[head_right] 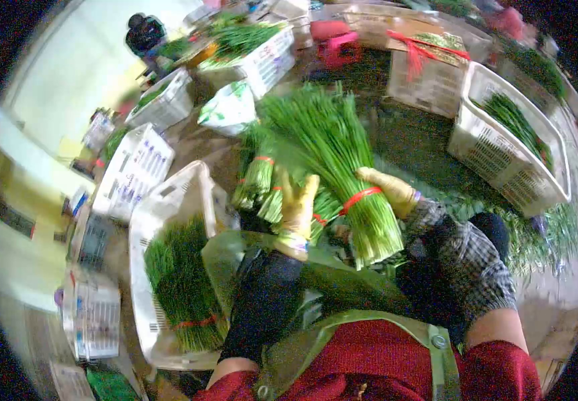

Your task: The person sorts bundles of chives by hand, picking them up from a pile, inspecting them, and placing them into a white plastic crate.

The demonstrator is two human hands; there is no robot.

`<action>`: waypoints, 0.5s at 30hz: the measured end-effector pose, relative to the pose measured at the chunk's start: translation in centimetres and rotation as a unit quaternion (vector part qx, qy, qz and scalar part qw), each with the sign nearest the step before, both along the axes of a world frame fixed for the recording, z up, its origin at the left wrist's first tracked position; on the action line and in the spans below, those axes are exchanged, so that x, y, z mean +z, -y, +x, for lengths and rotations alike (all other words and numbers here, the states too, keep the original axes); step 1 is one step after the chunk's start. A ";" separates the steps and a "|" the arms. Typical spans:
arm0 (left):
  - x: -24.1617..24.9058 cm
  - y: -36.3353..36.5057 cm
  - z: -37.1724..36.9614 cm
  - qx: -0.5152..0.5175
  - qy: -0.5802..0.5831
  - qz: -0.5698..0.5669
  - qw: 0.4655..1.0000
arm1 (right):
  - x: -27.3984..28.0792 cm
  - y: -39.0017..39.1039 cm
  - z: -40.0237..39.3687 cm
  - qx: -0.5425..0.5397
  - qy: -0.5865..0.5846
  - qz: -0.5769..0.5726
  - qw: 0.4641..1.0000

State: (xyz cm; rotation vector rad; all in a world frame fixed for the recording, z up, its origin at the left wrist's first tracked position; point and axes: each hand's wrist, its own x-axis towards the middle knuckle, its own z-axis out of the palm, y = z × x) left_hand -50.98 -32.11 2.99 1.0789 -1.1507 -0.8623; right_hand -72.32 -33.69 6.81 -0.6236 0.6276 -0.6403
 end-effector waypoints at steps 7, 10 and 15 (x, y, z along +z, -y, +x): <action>5.4 -1.1 -1.2 0.112 0.717 -0.174 0.665 | 1.3 -0.6 -1.0 0.037 0.045 0.118 0.991; 5.2 -1.0 -1.1 0.005 0.656 -0.225 0.721 | 1.8 -1.5 -0.5 0.039 0.063 0.077 0.994; 7.2 -1.1 1.6 -0.219 0.331 -0.197 0.896 | 0.6 0.2 -3.2 0.198 0.022 -0.023 0.980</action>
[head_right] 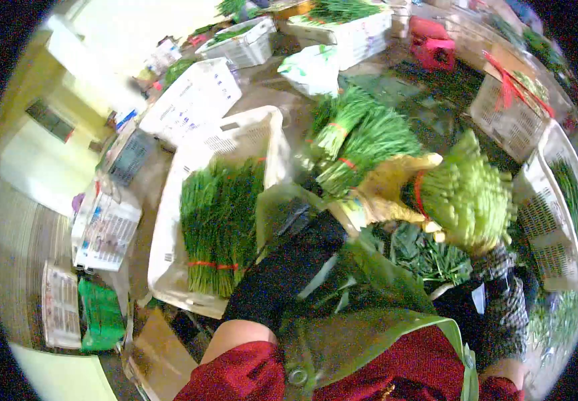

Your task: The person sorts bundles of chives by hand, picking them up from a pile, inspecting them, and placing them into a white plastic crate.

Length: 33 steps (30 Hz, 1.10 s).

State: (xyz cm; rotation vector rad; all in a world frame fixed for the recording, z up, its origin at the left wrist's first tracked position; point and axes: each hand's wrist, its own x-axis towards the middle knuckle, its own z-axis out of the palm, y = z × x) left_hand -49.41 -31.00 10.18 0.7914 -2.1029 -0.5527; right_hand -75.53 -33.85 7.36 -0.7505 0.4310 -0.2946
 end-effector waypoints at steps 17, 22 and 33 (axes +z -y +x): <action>1.9 -1.9 0.2 -0.028 -0.578 0.343 0.740 | 0.2 -1.9 6.4 -0.173 -0.107 -0.418 0.886; 3.4 -1.6 0.3 -0.055 -0.517 0.293 0.803 | 3.8 -2.4 7.7 -0.257 -0.003 -0.318 0.913; 2.0 -7.9 0.5 0.058 -0.574 0.324 0.750 | 11.0 -5.8 10.7 -0.188 0.052 -0.526 0.828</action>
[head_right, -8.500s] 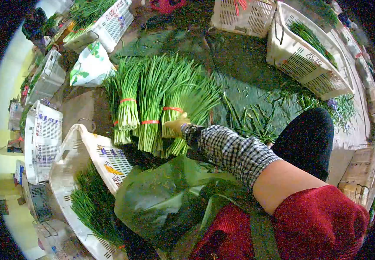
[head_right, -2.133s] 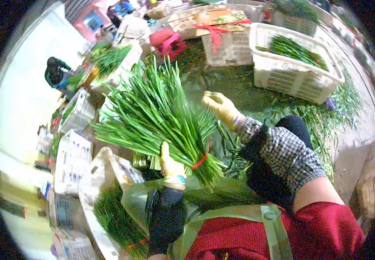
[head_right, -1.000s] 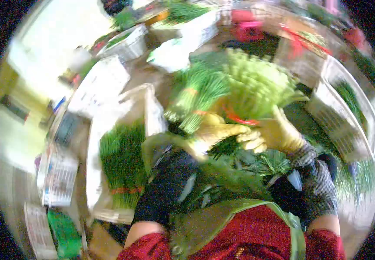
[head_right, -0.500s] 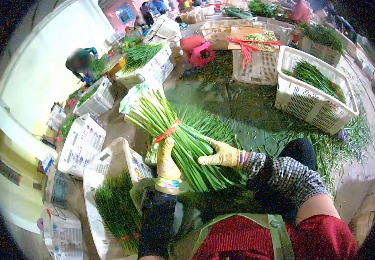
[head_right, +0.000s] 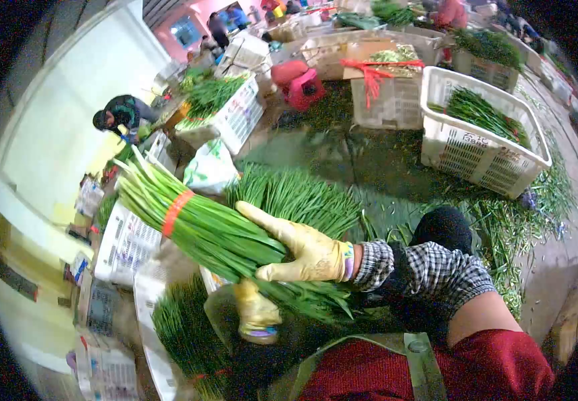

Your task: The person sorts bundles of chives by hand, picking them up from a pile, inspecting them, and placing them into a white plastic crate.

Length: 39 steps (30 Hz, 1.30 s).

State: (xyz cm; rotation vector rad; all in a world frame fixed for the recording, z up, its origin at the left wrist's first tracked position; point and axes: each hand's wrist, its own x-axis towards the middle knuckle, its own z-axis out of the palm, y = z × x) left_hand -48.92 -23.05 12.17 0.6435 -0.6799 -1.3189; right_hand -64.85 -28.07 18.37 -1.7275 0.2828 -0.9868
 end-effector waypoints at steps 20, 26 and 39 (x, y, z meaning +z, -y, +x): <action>4.2 -17.1 33.4 0.280 0.400 0.129 0.863 | -9.6 4.4 1.0 0.076 -0.247 0.078 0.963; -12.2 -9.2 39.2 0.237 0.413 0.307 0.824 | -13.6 5.4 0.6 0.063 -0.296 0.034 0.953; -25.6 -1.3 42.1 0.162 0.647 0.334 0.666 | -16.7 7.9 2.0 0.017 -0.423 0.058 0.904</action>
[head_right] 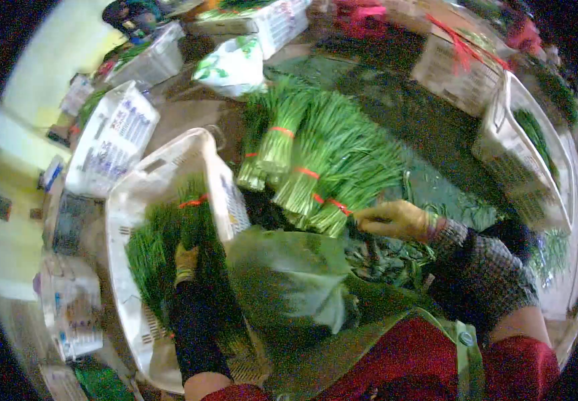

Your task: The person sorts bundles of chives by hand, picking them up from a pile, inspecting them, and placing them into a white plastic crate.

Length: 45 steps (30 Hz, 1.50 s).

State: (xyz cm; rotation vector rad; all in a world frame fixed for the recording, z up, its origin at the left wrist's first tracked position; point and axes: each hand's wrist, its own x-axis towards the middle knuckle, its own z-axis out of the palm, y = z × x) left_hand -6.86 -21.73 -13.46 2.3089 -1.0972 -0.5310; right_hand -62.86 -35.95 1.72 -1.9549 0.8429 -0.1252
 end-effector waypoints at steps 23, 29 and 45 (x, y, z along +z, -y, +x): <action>9.4 -12.3 -12.8 -0.116 0.157 0.142 0.970 | -16.3 9.5 18.9 -0.408 -0.128 0.232 0.874; 14.8 -13.4 -14.1 -0.112 0.142 0.230 0.956 | -16.3 10.5 18.6 -0.349 -0.116 0.234 0.900; 29.7 3.4 -29.7 -0.357 -0.013 -0.272 0.893 | -3.1 8.6 -2.4 -0.206 0.417 0.539 0.703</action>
